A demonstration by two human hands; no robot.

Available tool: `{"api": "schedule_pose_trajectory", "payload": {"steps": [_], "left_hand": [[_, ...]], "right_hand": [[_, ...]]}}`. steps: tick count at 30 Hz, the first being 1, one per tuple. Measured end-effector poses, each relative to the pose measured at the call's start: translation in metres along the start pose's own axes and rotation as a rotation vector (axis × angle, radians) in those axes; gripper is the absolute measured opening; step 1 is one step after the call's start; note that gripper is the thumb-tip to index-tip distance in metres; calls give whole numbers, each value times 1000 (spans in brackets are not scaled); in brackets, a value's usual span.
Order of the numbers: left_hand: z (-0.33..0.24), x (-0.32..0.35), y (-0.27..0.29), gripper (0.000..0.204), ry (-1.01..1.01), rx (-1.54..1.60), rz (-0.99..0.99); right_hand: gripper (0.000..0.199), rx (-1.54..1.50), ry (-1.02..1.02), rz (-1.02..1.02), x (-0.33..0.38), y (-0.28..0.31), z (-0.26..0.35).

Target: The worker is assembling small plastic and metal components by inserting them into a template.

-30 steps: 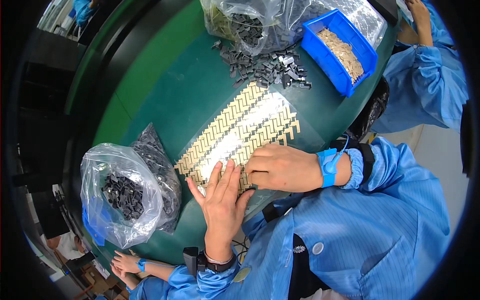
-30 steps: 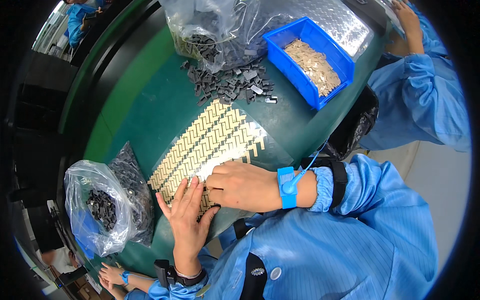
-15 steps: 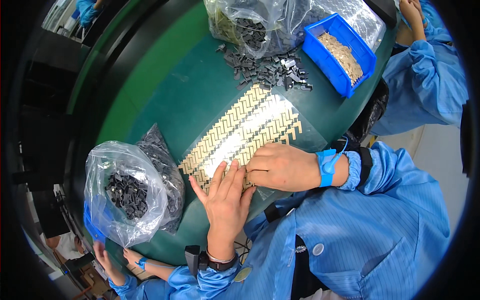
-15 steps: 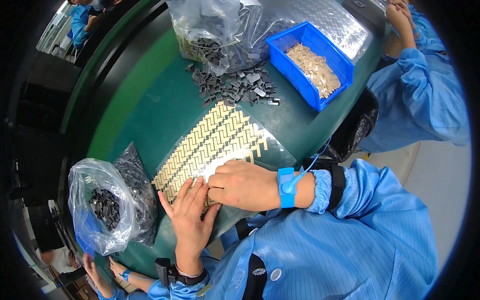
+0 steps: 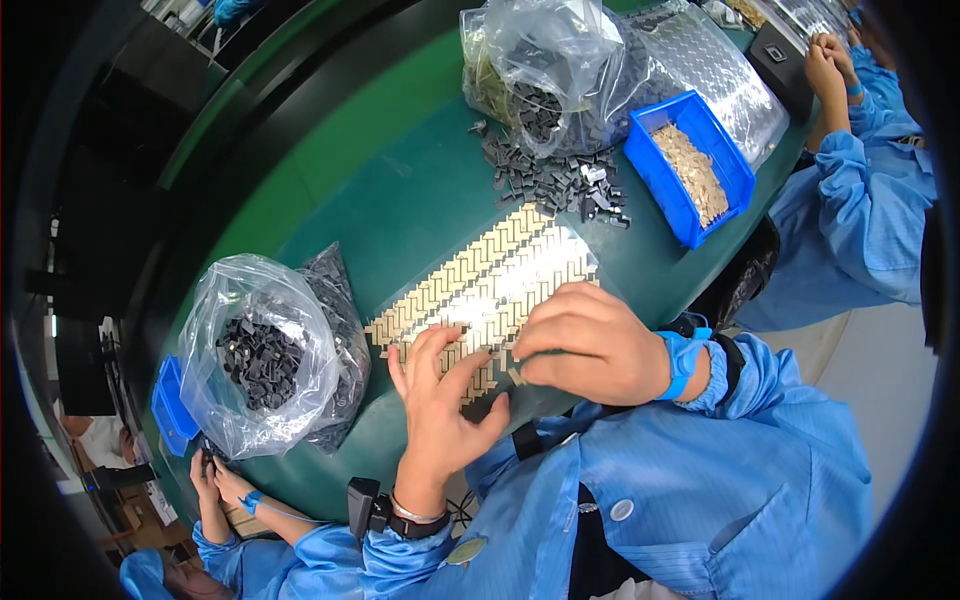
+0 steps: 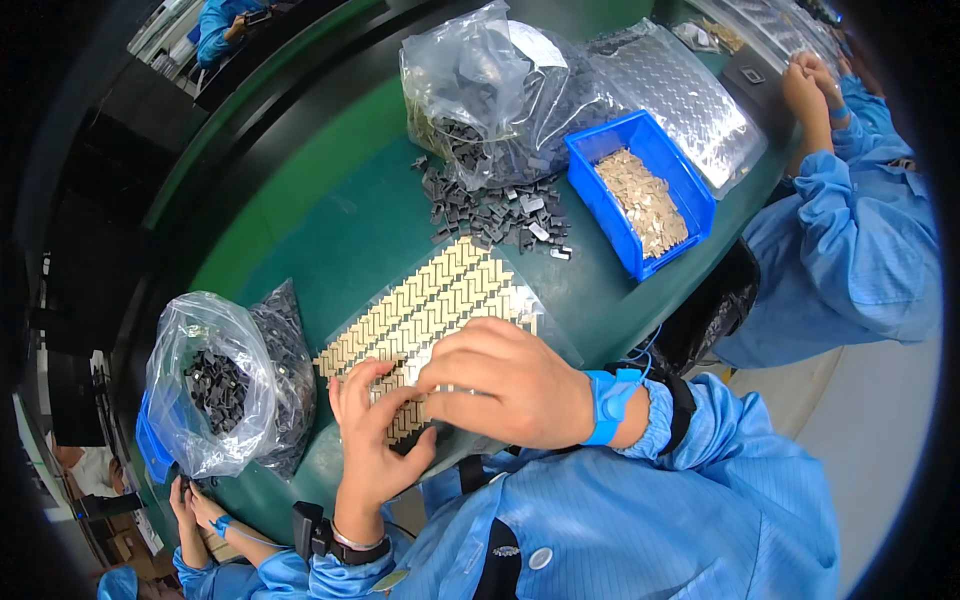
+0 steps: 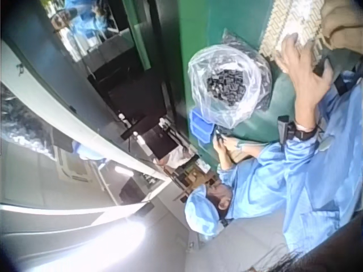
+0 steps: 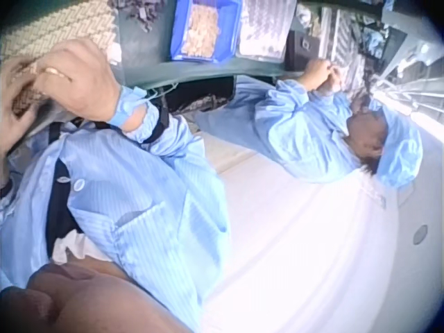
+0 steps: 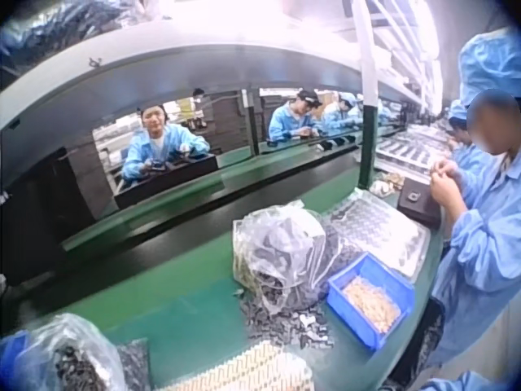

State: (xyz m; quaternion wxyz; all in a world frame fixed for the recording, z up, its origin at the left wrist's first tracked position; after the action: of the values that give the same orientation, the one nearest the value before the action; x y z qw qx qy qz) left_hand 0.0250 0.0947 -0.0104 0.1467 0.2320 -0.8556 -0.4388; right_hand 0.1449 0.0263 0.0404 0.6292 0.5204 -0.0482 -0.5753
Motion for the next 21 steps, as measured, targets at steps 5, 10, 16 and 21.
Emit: {"api": "schedule_pose_trajectory", "payload": {"steps": [5, 10, 16, 21], "left_hand": [[-8, -1, -9, 35, -99, 1255, 149], [-28, 13, -30, 27, 43, 1775, 388], [-48, 6, -42, 19, -12, 2043, 510], [-36, 12, -31, 16, 71, 1916, 245]], "right_hand": [[21, -97, 159, -96, 7, 11, 13], [18, -182, 223, -162, 6, 23, 24], [13, -241, 271, -166, 11, 33, 27], [13, -251, 208, -124, 2, 37, 12]]}}
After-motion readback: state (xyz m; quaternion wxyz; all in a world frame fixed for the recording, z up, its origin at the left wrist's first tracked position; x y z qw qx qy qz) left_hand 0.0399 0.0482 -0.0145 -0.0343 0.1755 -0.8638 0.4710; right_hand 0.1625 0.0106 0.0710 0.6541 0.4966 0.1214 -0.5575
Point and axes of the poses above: each hand's wrist, its own x-axis away from the middle knuckle, its own y-axis out of the back of the hand, z = x × y, the point moved 8 cm from there along -x, towards the middle knuckle, and after that the axes turned 12 degrees about z, right-handed, at the moved point
